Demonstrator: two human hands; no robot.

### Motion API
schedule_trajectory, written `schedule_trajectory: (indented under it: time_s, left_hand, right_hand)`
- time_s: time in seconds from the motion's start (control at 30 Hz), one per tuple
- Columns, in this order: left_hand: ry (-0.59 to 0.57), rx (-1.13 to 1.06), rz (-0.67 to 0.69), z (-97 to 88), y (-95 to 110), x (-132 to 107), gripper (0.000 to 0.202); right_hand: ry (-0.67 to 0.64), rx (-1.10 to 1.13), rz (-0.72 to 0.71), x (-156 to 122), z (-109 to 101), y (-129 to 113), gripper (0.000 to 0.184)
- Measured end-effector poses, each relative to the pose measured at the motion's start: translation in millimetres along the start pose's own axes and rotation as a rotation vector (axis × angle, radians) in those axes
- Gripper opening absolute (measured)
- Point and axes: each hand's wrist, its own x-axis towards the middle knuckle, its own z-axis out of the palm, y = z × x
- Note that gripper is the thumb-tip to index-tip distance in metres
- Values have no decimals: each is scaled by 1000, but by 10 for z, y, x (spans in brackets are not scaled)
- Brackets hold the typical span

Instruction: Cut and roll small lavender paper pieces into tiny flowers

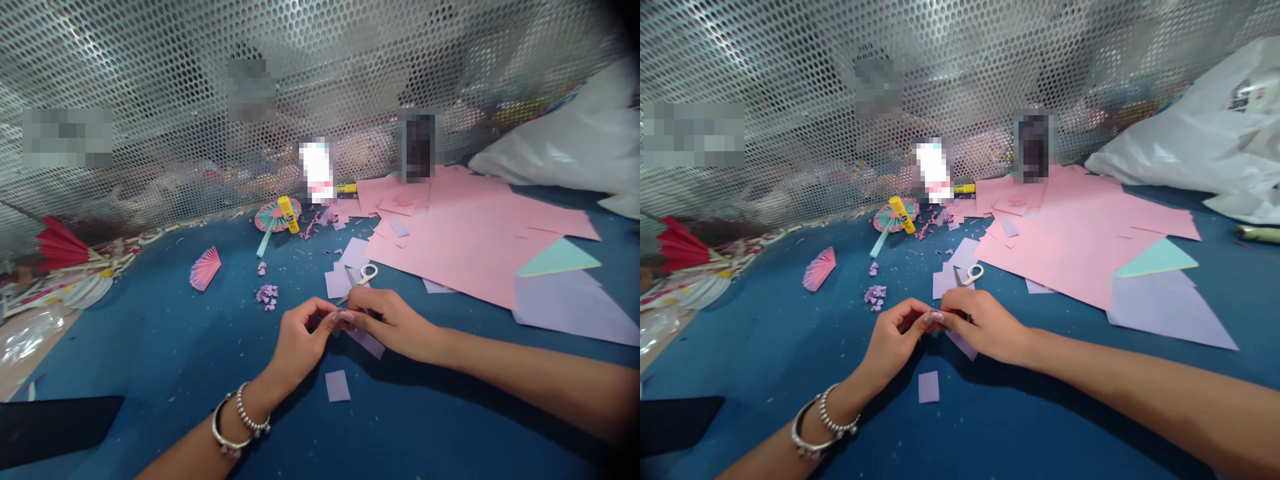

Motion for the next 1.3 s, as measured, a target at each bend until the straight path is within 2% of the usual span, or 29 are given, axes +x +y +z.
schedule_trajectory:
  time_s: [0.2, 0.33, 0.43, 0.57, 0.7, 0.9, 1.07, 1.2, 1.3]
  left_hand:
    - [38, 53, 25, -4, 19, 9, 19]
    - [84, 118, 93, -10, 52, -16, 17]
    - [100, 176, 144, -23, 54, -37, 16]
    - [140, 281, 227, -47, 28, -63, 14]
    - [131, 383, 318, -52, 12, -90, 13]
    - [72, 327, 202, -35, 24, -62, 16]
    - [13, 204, 125, -12, 39, -41, 19]
    - [33, 154, 79, 11, 49, -49, 21]
    - [88, 54, -3, 7, 53, -48, 33]
  right_hand:
    - [30, 15, 15, -5, -11, -30, 30]
    - [9, 26, 0, -22, -7, -25, 30]
    - [15, -44, -15, -43, 6, -23, 31]
    - [60, -169, 53, -65, 24, -40, 29]
    - [23, -201, 36, -67, 40, -41, 29]
    - [34, -237, -139, -88, 55, 5, 26]
    - [29, -223, -174, -100, 45, -9, 25]
    - [26, -175, -186, -111, 24, -20, 26]
    - [20, -156, -183, -121, 8, -23, 27]
